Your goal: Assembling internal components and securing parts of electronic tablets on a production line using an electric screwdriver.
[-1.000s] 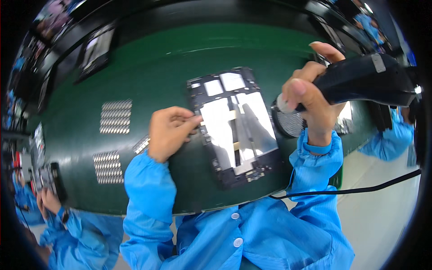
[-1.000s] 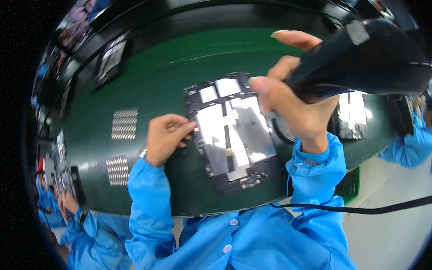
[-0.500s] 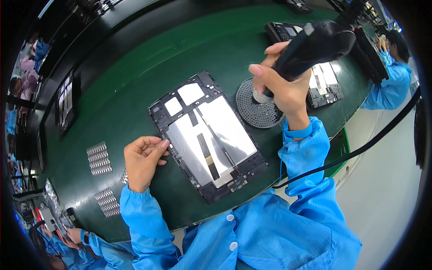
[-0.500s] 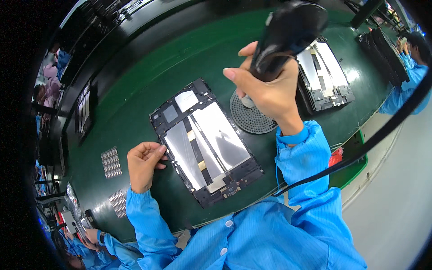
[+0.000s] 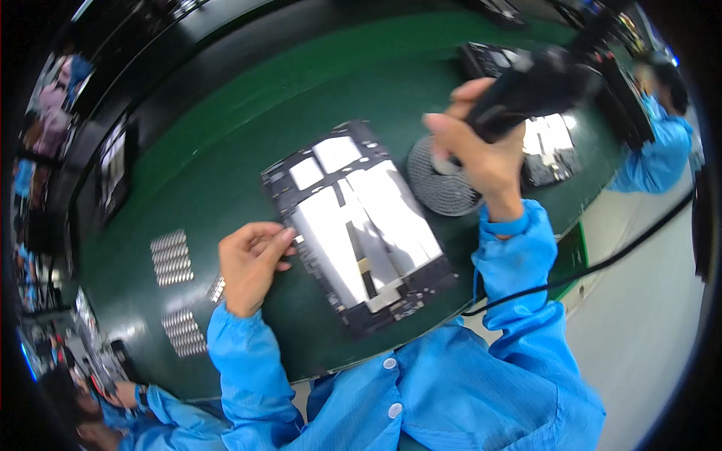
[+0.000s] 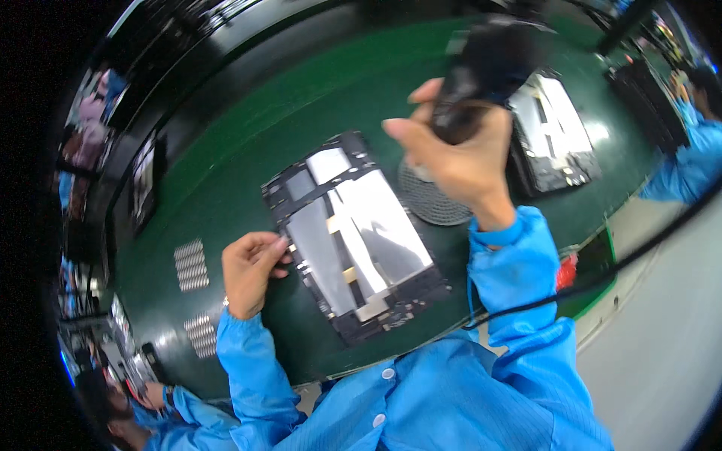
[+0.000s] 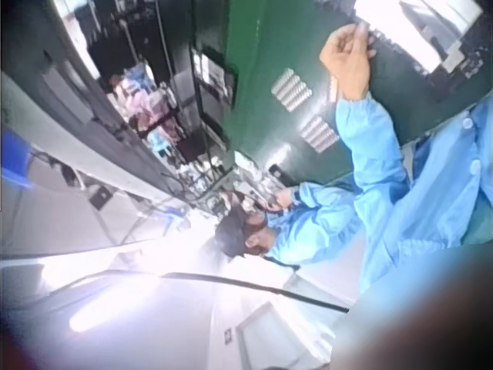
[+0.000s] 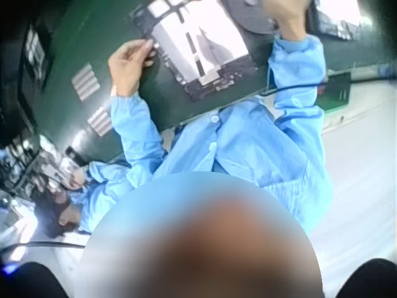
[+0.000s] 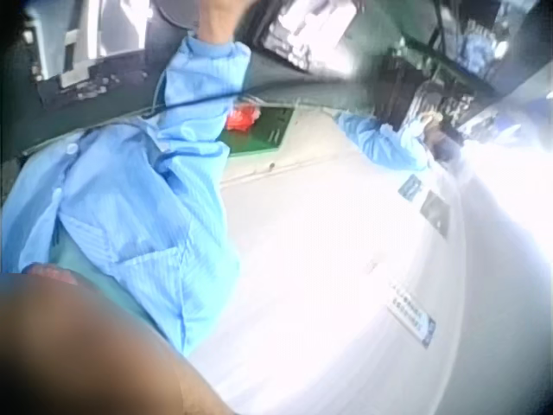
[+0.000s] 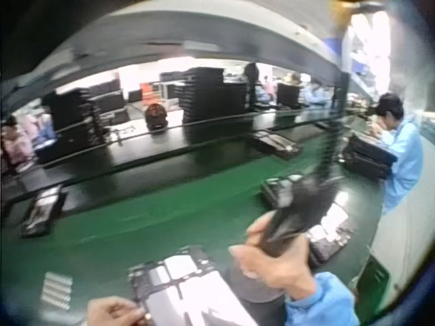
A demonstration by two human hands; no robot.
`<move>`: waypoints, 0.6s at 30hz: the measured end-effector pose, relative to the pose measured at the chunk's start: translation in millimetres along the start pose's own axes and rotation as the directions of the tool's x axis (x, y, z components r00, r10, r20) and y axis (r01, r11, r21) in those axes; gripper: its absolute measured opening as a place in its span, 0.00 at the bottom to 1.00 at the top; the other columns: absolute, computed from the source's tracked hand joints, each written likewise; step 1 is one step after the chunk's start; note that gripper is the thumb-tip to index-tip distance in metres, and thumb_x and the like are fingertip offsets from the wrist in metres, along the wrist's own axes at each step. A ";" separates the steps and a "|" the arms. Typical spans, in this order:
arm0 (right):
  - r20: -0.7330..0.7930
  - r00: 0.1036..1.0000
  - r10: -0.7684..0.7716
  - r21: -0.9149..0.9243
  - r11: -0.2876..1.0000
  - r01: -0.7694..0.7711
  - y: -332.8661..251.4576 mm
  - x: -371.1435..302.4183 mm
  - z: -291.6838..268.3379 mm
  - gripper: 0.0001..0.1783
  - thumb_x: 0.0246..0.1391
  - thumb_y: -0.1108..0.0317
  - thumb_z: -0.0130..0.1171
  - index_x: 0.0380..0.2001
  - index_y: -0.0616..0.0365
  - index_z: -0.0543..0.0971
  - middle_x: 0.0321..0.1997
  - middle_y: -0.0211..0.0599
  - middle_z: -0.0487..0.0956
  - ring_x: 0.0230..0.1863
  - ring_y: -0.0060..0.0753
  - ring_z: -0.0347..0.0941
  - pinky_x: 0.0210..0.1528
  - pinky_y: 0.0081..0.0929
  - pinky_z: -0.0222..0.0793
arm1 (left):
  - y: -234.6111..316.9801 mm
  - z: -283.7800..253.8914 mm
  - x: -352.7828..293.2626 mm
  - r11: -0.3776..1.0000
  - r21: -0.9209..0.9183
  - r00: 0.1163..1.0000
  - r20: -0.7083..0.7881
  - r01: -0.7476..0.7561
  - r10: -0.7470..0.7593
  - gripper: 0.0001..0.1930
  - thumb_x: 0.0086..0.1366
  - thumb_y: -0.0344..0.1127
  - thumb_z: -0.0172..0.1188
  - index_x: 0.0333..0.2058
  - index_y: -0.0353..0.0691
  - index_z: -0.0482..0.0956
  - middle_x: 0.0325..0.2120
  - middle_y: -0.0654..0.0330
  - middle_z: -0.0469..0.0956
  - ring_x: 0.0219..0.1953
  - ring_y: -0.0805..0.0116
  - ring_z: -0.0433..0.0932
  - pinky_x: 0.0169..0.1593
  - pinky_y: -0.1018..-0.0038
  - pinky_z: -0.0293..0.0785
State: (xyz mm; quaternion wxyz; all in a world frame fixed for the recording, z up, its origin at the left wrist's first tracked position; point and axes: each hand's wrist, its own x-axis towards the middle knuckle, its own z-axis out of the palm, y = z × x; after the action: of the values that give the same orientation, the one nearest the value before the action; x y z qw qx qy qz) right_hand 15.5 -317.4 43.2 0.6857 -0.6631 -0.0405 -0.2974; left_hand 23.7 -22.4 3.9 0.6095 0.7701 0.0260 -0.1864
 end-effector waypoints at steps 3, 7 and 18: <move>0.020 0.987 -0.160 0.018 0.987 0.159 -16.5 1.9 5.7 0.20 0.44 0.79 0.65 0.40 0.59 0.70 0.17 0.31 0.72 0.16 0.22 0.70 0.19 0.17 0.65 | -2.6 6.3 5.0 0.997 -0.081 0.997 0.072 -0.005 0.011 0.09 0.60 0.29 0.62 0.37 0.31 0.77 0.28 0.57 0.80 0.30 0.73 0.80 0.27 0.81 0.76; 0.210 0.950 -0.233 0.303 0.939 0.164 -31.1 -1.0 62.0 0.22 0.46 0.77 0.65 0.44 0.59 0.68 0.19 0.31 0.74 0.16 0.22 0.71 0.21 0.17 0.67 | -8.3 4.3 3.8 0.986 -0.166 0.995 0.100 0.007 0.010 0.10 0.61 0.30 0.61 0.39 0.30 0.77 0.30 0.57 0.81 0.30 0.73 0.80 0.28 0.81 0.76; 0.484 0.869 -0.099 0.132 0.990 0.039 -5.8 -14.7 146.0 0.20 0.45 0.85 0.62 0.41 0.62 0.67 0.17 0.37 0.74 0.16 0.26 0.72 0.20 0.23 0.70 | -10.7 1.3 1.5 0.982 -0.190 0.993 0.118 0.021 0.002 0.10 0.60 0.28 0.60 0.37 0.25 0.77 0.28 0.54 0.81 0.29 0.70 0.81 0.26 0.77 0.77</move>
State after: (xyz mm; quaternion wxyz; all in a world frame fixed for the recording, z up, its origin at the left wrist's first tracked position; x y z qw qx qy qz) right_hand 50.3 -175.6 58.8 0.6800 -0.6732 -0.2539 -0.1412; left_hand 21.9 -21.1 -6.7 0.6802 0.6955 0.0114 -0.2311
